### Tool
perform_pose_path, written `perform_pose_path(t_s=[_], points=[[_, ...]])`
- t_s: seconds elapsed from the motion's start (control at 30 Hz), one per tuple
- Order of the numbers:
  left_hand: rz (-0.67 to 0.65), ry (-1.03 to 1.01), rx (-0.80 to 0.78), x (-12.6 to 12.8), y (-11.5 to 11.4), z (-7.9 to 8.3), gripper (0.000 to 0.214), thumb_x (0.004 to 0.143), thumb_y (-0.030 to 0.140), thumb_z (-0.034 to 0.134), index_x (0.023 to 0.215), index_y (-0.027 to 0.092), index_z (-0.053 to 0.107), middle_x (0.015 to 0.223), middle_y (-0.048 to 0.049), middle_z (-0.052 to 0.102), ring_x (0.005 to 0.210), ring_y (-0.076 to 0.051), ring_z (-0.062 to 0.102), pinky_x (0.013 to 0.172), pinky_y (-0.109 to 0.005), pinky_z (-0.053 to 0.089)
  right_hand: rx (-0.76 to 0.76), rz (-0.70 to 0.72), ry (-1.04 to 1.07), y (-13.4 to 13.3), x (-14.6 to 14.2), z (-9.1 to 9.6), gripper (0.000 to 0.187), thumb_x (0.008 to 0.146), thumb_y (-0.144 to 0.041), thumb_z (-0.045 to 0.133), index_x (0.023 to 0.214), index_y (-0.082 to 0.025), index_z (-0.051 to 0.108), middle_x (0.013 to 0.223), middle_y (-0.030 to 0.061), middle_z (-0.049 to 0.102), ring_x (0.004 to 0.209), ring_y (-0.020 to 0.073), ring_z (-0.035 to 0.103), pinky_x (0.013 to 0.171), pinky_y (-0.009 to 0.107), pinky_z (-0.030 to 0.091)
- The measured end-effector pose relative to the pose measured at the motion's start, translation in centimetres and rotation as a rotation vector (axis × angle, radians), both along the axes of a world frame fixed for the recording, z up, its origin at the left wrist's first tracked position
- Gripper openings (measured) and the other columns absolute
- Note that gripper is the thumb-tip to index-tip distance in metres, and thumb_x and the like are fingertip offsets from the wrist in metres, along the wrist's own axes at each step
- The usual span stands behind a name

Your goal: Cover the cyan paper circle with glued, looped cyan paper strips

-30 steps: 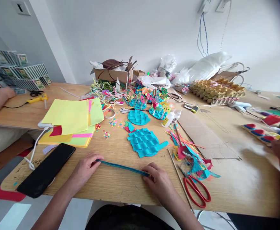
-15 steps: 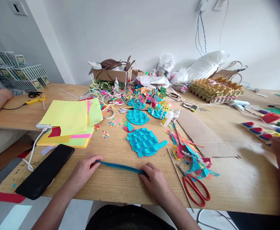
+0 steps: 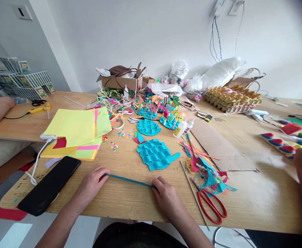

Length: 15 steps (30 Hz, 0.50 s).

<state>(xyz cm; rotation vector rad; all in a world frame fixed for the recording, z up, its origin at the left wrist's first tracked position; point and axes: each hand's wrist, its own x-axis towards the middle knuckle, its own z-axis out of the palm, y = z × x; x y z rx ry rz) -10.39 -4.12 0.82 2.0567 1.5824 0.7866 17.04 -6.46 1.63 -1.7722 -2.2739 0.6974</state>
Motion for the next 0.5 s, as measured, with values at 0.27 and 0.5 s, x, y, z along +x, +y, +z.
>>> perform_pose_path(t_s=[0.27,0.5], points=[[0.019,0.002,-0.021,-0.4,-0.05,0.41,0.014,0.072,0.029,0.046,0.068,0.024,0.059,0.074,-0.0016,0.063,0.072,-0.019,0.06,0.066,-0.028,0.046,-0.015,0.003,0.016,0.05,0.16,0.65,0.018,0.08,-0.008,0.043,0.077,-0.018,0.057,0.083,0.0032,0.058,0.076,0.0143,0.057,0.065,0.021,0.037],[0.016,0.011,-0.028,-0.5,-0.1,0.31,0.015,0.072,0.026,0.045,0.069,0.023,0.059,0.073,-0.0015,0.061,0.072,-0.018,0.059,0.065,-0.028,0.045,-0.036,0.012,-0.023,0.22,0.15,0.63,0.018,0.08,-0.008,0.043,0.078,-0.018,0.058,0.085,0.0035,0.058,0.079,0.0156,0.057,0.067,0.021,0.038]])
